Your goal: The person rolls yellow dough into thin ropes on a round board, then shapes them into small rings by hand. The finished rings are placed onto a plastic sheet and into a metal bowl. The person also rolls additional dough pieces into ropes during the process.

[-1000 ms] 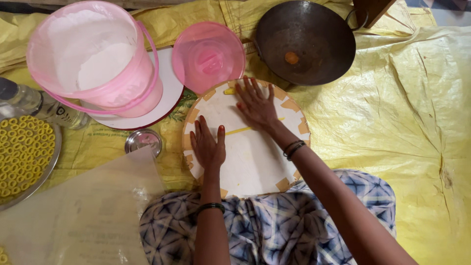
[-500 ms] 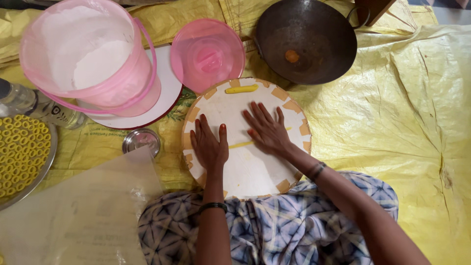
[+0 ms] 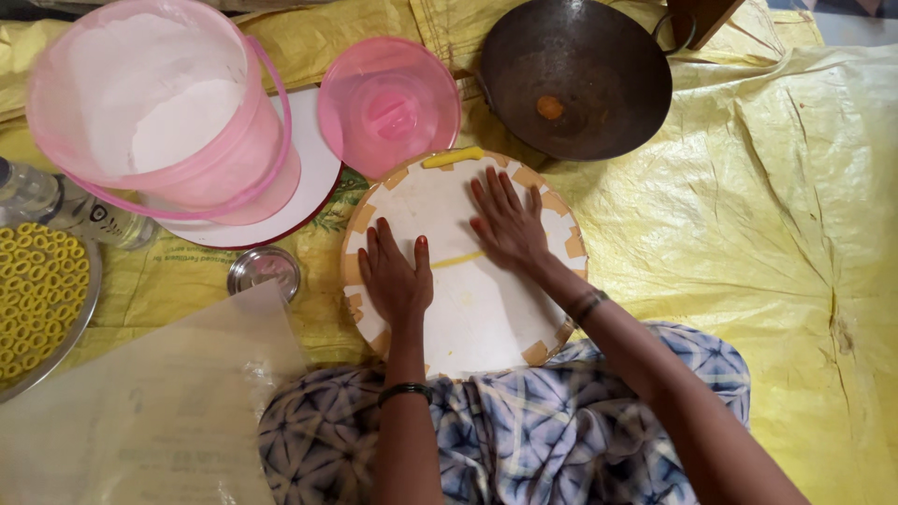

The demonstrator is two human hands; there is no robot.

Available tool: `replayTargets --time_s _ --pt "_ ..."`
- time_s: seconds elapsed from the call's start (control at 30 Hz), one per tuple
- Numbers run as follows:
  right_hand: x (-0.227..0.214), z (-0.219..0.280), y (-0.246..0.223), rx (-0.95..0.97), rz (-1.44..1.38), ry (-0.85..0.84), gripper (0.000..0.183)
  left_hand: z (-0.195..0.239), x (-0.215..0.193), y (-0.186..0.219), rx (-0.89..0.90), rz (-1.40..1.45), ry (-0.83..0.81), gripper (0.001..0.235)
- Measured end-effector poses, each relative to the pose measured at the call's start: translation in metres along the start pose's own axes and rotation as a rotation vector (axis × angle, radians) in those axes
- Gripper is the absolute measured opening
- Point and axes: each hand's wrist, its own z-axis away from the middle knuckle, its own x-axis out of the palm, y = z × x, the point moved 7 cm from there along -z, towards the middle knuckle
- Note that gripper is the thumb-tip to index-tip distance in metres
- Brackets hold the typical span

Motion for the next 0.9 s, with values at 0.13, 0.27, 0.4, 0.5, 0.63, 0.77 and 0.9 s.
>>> replayTargets --time_s 0.13,0.27,0.4,0.5,0.63,0.77,0.9 --pt "0.002 0.064 -0.009 -0.097 -0.001 -0.024 0.071 -0.001 0.0 0.0 0.009 0.009 -0.005 0.077" --pt "0.001 0.081 -0.01 -0.117 -0.014 -0.077 0.07 -0.001 0.0 0.001 0.009 -0.012 -0.008 0.078" --pt "-0.005 0.035 -0.004 -0.077 0.036 -0.006 0.069 -0.002 -0.001 0.001 0.008 -0.003 0.002 0.079" --pt "-0.01 -0.015 0.007 0.017 -0.002 0.023 0.07 -0.001 -0.003 0.0 0.0 0.017 0.004 0.08" --pt "-0.01 -0.042 0.017 0.111 -0.017 0.04 0.069 -0.002 -0.004 0.0 -0.004 0.024 0.0 0.081" --pt "-0.01 -0.013 0.01 0.0 -0.02 0.063 0.068 -0.003 -0.004 0.001 0.006 0.041 0.001 0.081" --pt "-0.004 0.054 0.003 -0.108 0.012 -0.008 0.069 -0.003 -0.002 0.0 0.008 0.039 -0.006 0.08"
